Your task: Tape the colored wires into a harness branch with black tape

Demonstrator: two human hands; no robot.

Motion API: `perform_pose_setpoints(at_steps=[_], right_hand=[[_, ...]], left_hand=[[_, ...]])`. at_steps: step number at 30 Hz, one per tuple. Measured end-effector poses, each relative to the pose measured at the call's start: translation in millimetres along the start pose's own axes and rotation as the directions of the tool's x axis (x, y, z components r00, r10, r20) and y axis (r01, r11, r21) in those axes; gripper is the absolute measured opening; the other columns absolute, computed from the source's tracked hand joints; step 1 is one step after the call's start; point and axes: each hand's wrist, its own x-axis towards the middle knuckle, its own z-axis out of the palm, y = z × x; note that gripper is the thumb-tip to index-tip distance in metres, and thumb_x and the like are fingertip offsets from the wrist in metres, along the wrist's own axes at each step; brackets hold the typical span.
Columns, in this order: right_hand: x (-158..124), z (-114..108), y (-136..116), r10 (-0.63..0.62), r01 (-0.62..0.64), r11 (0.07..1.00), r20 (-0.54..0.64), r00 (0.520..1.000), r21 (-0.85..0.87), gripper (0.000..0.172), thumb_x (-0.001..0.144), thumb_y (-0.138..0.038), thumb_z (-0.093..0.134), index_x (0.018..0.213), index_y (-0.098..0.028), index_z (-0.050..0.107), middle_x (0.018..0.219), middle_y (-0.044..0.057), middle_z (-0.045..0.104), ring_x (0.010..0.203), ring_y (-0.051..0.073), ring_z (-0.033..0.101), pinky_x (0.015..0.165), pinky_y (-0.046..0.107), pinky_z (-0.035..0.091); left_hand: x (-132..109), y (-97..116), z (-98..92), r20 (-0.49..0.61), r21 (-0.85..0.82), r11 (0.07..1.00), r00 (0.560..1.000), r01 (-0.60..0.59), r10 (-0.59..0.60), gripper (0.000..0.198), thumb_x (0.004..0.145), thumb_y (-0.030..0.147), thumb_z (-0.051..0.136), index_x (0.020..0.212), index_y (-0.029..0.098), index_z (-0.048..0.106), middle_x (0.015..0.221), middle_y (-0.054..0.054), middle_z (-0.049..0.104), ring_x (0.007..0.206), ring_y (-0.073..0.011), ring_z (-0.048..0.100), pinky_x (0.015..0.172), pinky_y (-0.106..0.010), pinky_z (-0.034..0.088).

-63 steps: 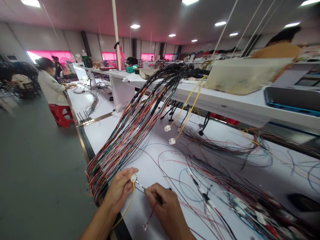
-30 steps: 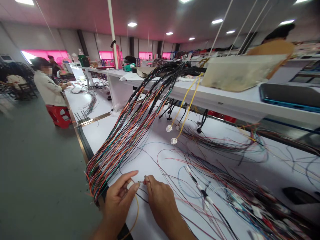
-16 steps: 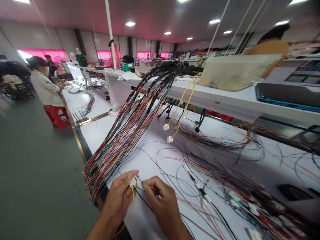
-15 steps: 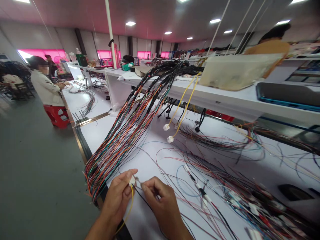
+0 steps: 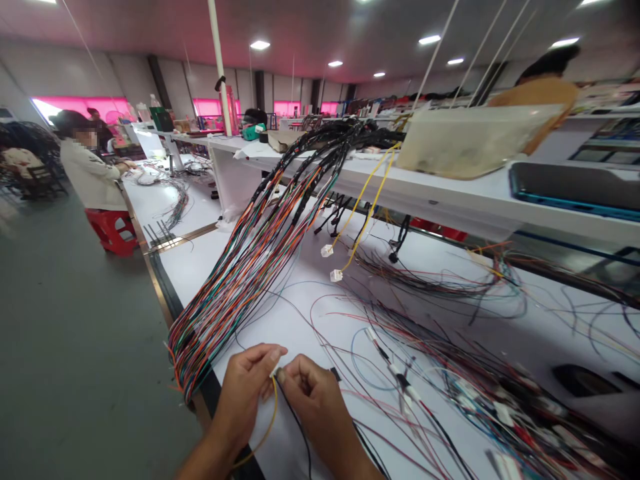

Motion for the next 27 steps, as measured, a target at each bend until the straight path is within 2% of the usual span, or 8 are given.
perform_pose_setpoints(at_steps=[4, 11, 16, 20, 21, 23, 25, 27], right_hand=[[-2.3, 3.2, 5.7, 0.011, -0.015, 0.995, 0.043, 0.999, 0.098, 0.029, 0.086, -0.041, 0.052, 0.071, -0.015, 0.054, 0.059, -0.003, 0.051, 0.051, 0.009, 0.042, 0.049, 0.021, 0.032], [-5.1, 8.2, 10.0, -0.02, 0.024, 0.995, -0.049, 0.999, 0.102, 0.033, 0.087, -0.042, 0.053, 0.064, -0.018, 0.048, 0.049, -0.006, 0.046, 0.041, 0.008, 0.041, 0.042, 0.019, 0.032], [-4.1, 5.4, 4.1, -0.115, 0.122, 0.984, -0.059, 0.992, 0.131, 0.03, 0.09, -0.04, 0.051, 0.07, -0.018, 0.053, 0.053, -0.005, 0.047, 0.047, 0.01, 0.046, 0.049, 0.021, 0.04], [-24.0, 4.5, 6.8, -0.429, 0.378, 0.899, -0.268, 0.863, -0.22, 0.015, 0.087, -0.031, 0.055, 0.082, -0.02, 0.063, 0.08, 0.005, 0.06, 0.076, 0.018, 0.057, 0.072, 0.029, 0.048], [-31.5, 7.7, 7.7, -0.465, 0.401, 0.877, -0.256, 0.848, -0.263, 0.013, 0.086, -0.03, 0.056, 0.083, -0.021, 0.064, 0.084, 0.006, 0.061, 0.079, 0.019, 0.057, 0.075, 0.03, 0.047], [-45.0, 18.8, 7.4, -0.396, 0.376, 0.912, -0.107, 0.912, -0.166, 0.014, 0.087, -0.031, 0.054, 0.092, -0.023, 0.065, 0.085, 0.005, 0.062, 0.079, 0.019, 0.058, 0.075, 0.03, 0.048], [-52.0, 31.0, 2.6, -0.261, 0.256, 0.965, 0.113, 0.959, 0.054, 0.023, 0.089, -0.039, 0.051, 0.101, -0.023, 0.063, 0.085, 0.004, 0.064, 0.077, 0.019, 0.06, 0.073, 0.03, 0.05], [-50.6, 34.1, -7.0, -0.183, 0.141, 0.967, 0.193, 0.964, 0.214, 0.035, 0.09, -0.05, 0.045, 0.098, -0.02, 0.062, 0.076, 0.004, 0.063, 0.073, 0.019, 0.061, 0.074, 0.032, 0.05]], left_hand=[[2.1, -2.7, -0.1, -0.018, 0.019, 0.999, 0.999, -0.031, 0.032, 0.031, 0.07, 0.041, 0.073, 0.081, 0.012, 0.073, 0.044, 0.007, 0.037, 0.042, -0.0043, 0.026, 0.04, -0.019, 0.019], [-1.0, -1.4, 3.3, -0.023, 0.139, 0.984, 0.993, -0.108, 0.112, 0.028, 0.072, 0.04, 0.071, 0.081, 0.013, 0.073, 0.045, 0.006, 0.039, 0.041, -0.0047, 0.029, 0.04, -0.019, 0.019], [-8.0, -4.5, 10.9, 0.107, -0.164, 0.986, 0.993, -0.033, 0.051, 0.038, 0.074, 0.045, 0.069, 0.1, 0.017, 0.07, 0.065, 0.0, 0.058, 0.048, -0.009, 0.046, 0.045, -0.022, 0.036], [-13.0, 4.5, 16.8, 0.052, -0.153, 0.979, 0.988, -0.136, 0.146, 0.027, 0.076, 0.038, 0.069, 0.09, 0.015, 0.072, 0.096, -0.008, 0.068, 0.092, -0.0185, 0.059, 0.084, -0.027, 0.043], [-14.2, 10.0, 19.0, 0.022, -0.13, 0.972, 0.98, -0.195, 0.199, 0.024, 0.077, 0.037, 0.069, 0.088, 0.015, 0.072, 0.098, -0.008, 0.069, 0.098, -0.019, 0.058, 0.091, -0.028, 0.039], [-16.0, 24.5, 25.2, 0.076, -0.143, 0.963, 0.967, -0.229, 0.242, 0.022, 0.08, 0.036, 0.066, 0.085, 0.015, 0.071, 0.088, -0.007, 0.07, 0.094, -0.0191, 0.06, 0.093, -0.031, 0.039], [-15.2, 42.1, 32.1, 0.232, -0.223, 0.962, 0.949, -0.16, 0.212, 0.021, 0.082, 0.034, 0.063, 0.085, 0.014, 0.068, 0.073, -0.006, 0.069, 0.079, -0.0189, 0.063, 0.086, -0.035, 0.044], [-9.2, 59.6, 36.4, 0.335, -0.306, 0.949, 0.924, -0.076, 0.182, 0.018, 0.084, 0.03, 0.061, 0.085, 0.013, 0.066, 0.065, -0.005, 0.067, 0.068, -0.0176, 0.063, 0.08, -0.036, 0.047]])
